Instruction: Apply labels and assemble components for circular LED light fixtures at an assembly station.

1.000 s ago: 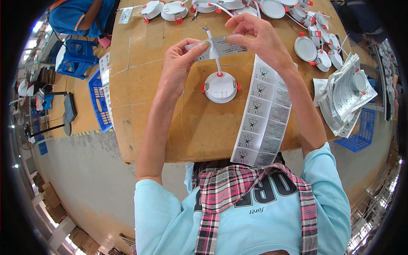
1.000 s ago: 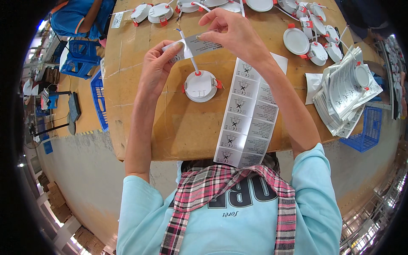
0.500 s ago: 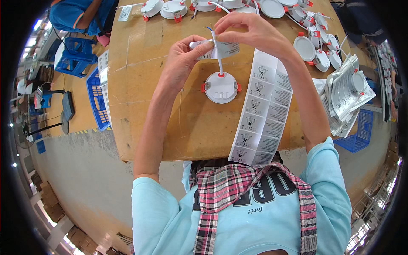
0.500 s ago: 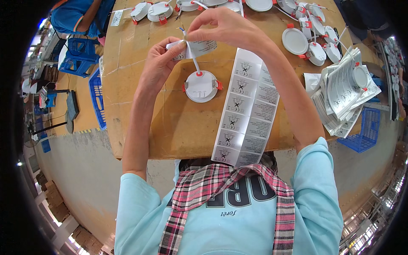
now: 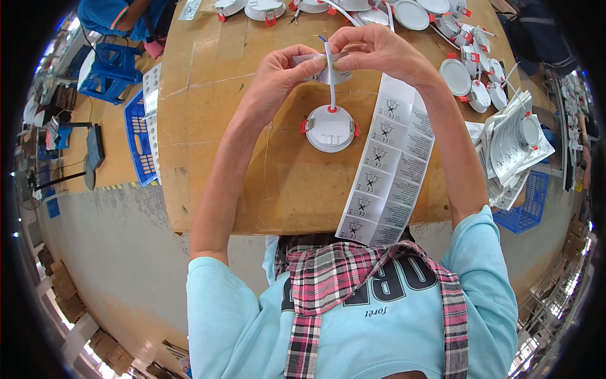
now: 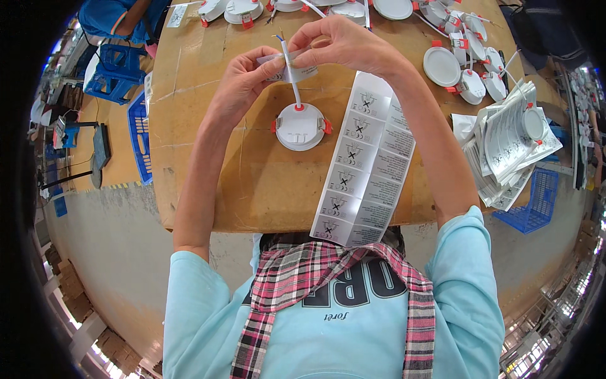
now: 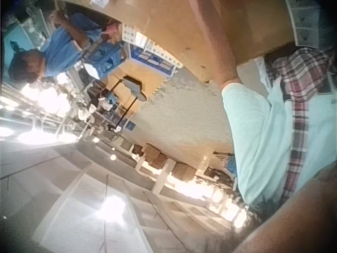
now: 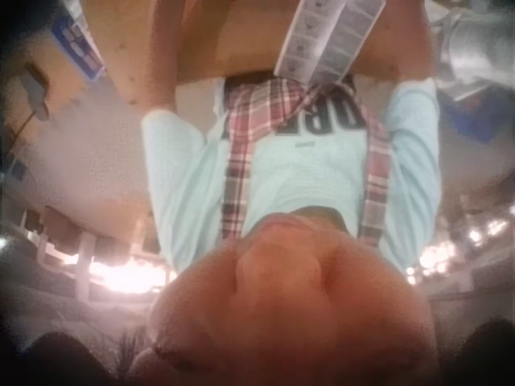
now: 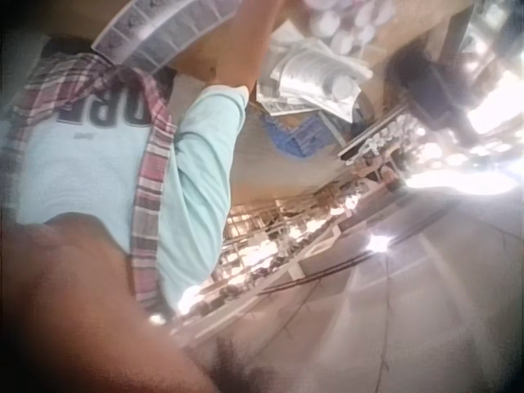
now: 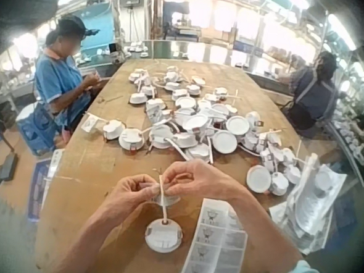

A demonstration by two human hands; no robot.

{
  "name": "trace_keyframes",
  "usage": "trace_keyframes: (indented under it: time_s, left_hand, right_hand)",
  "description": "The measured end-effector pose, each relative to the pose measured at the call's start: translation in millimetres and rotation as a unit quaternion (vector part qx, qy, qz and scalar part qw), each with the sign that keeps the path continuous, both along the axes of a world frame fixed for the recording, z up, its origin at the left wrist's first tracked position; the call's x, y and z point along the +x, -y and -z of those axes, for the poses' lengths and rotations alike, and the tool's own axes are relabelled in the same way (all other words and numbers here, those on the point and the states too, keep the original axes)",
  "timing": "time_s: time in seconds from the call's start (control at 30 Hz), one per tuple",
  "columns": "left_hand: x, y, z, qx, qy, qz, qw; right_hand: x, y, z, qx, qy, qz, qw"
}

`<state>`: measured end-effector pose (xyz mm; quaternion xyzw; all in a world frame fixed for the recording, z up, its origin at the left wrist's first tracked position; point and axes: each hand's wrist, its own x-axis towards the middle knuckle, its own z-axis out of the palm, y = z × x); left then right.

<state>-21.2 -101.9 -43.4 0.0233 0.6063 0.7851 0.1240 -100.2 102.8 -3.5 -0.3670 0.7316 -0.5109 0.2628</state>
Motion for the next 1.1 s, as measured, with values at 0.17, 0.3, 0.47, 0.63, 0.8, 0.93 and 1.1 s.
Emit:
trace_keyframes:
  time_s: [0.17, 0.3, 0.47, 0.63, 0.8, 0.93, 1.1]
  left_hand:
    - [-5, 3, 6, -0.004, -0.034, 0.045, 0.998]
    - [-5, 0, 3, -0.017, -0.042, 0.046, 0.998]
    - [-3, -1, 1, -0.058, -0.058, 0.037, 0.996]
    - [-3, -6, 9, -0.112, -0.129, -0.089, 0.981]
    - [37, -7, -5, -0.158, -0.08, -0.234, 0.956]
    - [75, -37, -3, -0.338, -0.171, -0.114, 0.919]
    - [77, -36, 2, -0.376, -0.176, -0.074, 0.907]
  right_hand:
    - [-1, -1, 0, -0.033, 0.036, -0.047, 0.998]
    - [-2, -7, 0, -0.028, 0.013, -0.052, 0.998]
    - [1, -6, -3, -0.009, -0.036, -0.044, 0.998]
    - [-5, -12, 7, -0.019, -0.049, -0.033, 0.998]
    - [-1, -19, 9, -0.014, -0.095, -0.022, 0.995]
    - [7, -19, 1, -0.013, -0.103, -0.012, 0.995]
    - [24, -14, -17, 0.018, -0.144, 0.007, 0.989]
